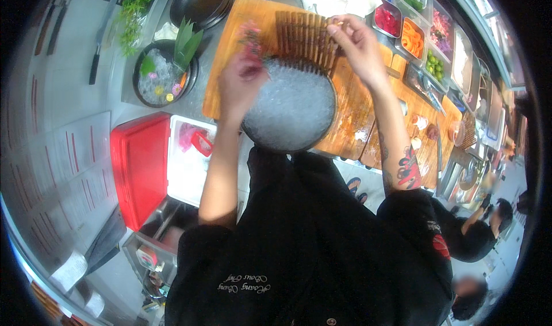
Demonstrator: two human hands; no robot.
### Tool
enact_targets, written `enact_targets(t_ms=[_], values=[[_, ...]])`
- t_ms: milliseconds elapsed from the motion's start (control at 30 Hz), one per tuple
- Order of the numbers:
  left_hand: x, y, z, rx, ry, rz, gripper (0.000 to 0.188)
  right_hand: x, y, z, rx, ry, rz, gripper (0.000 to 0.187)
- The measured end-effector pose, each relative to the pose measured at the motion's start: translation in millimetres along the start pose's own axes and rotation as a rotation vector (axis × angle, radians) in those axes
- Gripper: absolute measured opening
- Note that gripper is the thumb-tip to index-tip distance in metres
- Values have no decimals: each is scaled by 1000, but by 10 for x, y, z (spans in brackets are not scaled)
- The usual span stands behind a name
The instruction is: The person scoops crushed ice into a metal bowl and places it on a wooden cutting board. They arrange decorative leaves and flowers, then place various sushi pieces including mackerel, tuna, and shrimp on the ice. The person adds garnishes and adjusts the presentation throughout.
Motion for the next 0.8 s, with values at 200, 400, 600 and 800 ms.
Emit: enact_targets(t_ms=[200,400,600,800], values=[[221,336,868,-106,1,-80,33,-78,-442,159,127,-69,238,26],[697,286,1307,-46,66,95,27,-118,-366,-595,497,-297,296,24],[774,205,1179,-37,-45,194,20,-175,-95,-695,313,-325,304,29],[444,71,470,151,-230,105,20,309,-369,-61,203,295,71,32]])
Point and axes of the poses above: each hand's wrist, its own x-axis away from the middle knuckle, its own z-axis out of the back of the hand, y = z × x, the point moved 6 cm from there along -x, towards the middle knuckle, and after that the axes turned 14 degrees about x, right-handed, at the moved point
